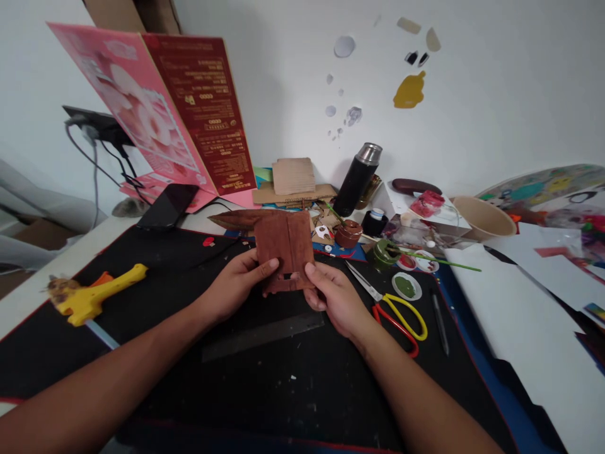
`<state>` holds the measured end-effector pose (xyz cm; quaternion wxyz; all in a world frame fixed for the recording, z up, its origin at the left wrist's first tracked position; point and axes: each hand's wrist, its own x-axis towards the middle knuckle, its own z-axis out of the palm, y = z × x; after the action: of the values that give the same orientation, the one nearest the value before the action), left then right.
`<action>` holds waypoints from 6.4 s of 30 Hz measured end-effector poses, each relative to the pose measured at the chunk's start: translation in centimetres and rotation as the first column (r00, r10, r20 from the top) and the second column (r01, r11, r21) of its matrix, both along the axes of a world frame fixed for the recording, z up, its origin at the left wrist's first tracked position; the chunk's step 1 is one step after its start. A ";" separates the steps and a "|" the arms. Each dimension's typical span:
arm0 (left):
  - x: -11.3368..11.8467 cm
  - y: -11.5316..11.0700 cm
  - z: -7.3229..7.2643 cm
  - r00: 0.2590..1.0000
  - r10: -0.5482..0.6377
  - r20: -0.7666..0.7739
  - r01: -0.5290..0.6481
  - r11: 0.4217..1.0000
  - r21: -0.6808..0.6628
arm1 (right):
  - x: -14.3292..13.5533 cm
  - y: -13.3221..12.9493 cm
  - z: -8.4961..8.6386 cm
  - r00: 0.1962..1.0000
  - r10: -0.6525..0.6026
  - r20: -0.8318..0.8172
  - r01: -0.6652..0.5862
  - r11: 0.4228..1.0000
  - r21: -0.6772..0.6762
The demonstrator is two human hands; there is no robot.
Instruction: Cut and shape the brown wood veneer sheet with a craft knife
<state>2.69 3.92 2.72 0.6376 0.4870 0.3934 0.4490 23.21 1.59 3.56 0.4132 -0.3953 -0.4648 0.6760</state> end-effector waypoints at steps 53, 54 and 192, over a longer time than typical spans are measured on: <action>0.0 0.1 0.4 0.964 -0.108 0.245 0.185 0.931 -0.315 | -0.5 -0.2 -1.3 0.931 -0.173 0.321 0.049 0.931 0.361; 0.0 0.1 0.4 0.964 -0.109 0.243 0.185 0.930 -0.317 | -0.5 -0.2 -1.3 0.932 -0.168 0.321 0.046 0.934 0.355; 0.5 -0.2 -0.4 0.947 -0.063 0.316 0.161 0.943 -0.292 | -0.7 -0.1 -1.5 0.952 -0.224 0.207 0.151 0.936 0.317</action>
<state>3.18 3.75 2.34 0.7841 0.3270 0.3291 0.4123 22.51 1.45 2.03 0.4716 -0.4502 -0.5678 0.5026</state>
